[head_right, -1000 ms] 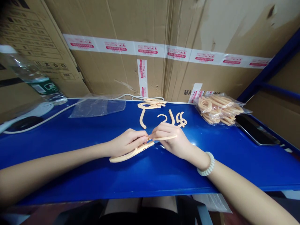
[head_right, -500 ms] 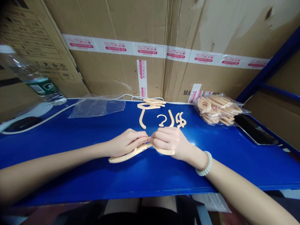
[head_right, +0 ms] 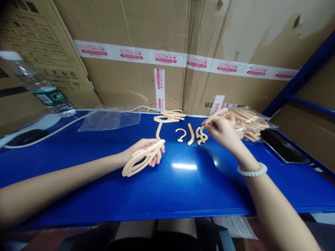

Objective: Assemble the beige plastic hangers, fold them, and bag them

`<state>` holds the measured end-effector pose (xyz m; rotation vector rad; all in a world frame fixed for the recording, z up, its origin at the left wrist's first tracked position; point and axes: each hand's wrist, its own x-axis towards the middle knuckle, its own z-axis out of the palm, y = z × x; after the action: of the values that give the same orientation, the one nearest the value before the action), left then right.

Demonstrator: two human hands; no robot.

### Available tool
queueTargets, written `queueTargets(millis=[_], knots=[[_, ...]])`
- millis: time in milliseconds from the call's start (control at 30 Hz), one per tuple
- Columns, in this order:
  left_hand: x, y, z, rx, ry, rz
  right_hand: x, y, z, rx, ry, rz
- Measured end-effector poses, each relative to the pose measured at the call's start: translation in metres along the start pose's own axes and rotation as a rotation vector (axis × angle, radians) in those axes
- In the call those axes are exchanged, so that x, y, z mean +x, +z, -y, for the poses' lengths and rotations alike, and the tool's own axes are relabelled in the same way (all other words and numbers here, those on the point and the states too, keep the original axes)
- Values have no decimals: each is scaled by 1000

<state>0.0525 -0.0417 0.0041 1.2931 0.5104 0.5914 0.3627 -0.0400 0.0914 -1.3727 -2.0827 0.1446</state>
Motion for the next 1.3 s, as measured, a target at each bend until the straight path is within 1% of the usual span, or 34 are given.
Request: queueTargets(millis=[67,100,167,267,333,400,533,633,733,800,867,900,933,967,1000,1033,1067,1100,1133,1167,1200,1233,1300], knots=[[2,-2,0,-72,2,20,2,-3,-13,3,197,164],[2,-3,0,-103,9,22,2,-3,-18,7,273,216],[1,-4,-1,-164,32,4,2,1,-23,12,387,265],[-1,-5,-1,-222,80,-31,2,8,-26,-25,513,298],[-1,-6,-1,-251,96,-35,2,12,-28,-56,571,316],[0,-7,-2,-290,92,-39,3,14,-30,-70,597,337],[1,-6,-8,-356,40,-83,5,15,-33,-177,561,390],[0,-3,-12,-344,26,-150,6,15,-38,-302,454,397],[-3,1,-16,-312,5,-200,5,15,-45,-398,341,370],[-4,3,-17,-295,-2,-217,3,18,-47,-483,312,298],[-4,4,-18,-285,1,-235,0,23,-40,-525,255,147],[-4,4,-18,-282,4,-243,-2,26,-32,-500,177,56],[-3,4,-18,-278,9,-251,-4,30,-21,-442,62,-25],[-3,4,-17,-271,14,-256,-7,35,-7,-361,-90,-85],[-2,4,-16,-260,19,-261,-11,40,9,-279,-258,-106],[-1,4,-15,-248,24,-265,-16,45,27,-209,-410,-96],[-1,3,-14,-236,28,-267,-21,50,44,-166,-549,-42],[-1,3,-13,-226,32,-268,-28,56,60,-141,-690,39],[0,2,-12,-218,35,-268,-34,61,74,-123,-780,113],[0,2,-11,-215,36,-265,-40,66,85,-140,-839,162],[-1,2,-11,-214,36,-265,-45,70,93,-163,-894,179],[-1,2,-10,-218,35,-267,-49,74,98,-183,-935,179],[-2,2,-9,-245,43,-280,-53,80,99,-214,-982,147]])
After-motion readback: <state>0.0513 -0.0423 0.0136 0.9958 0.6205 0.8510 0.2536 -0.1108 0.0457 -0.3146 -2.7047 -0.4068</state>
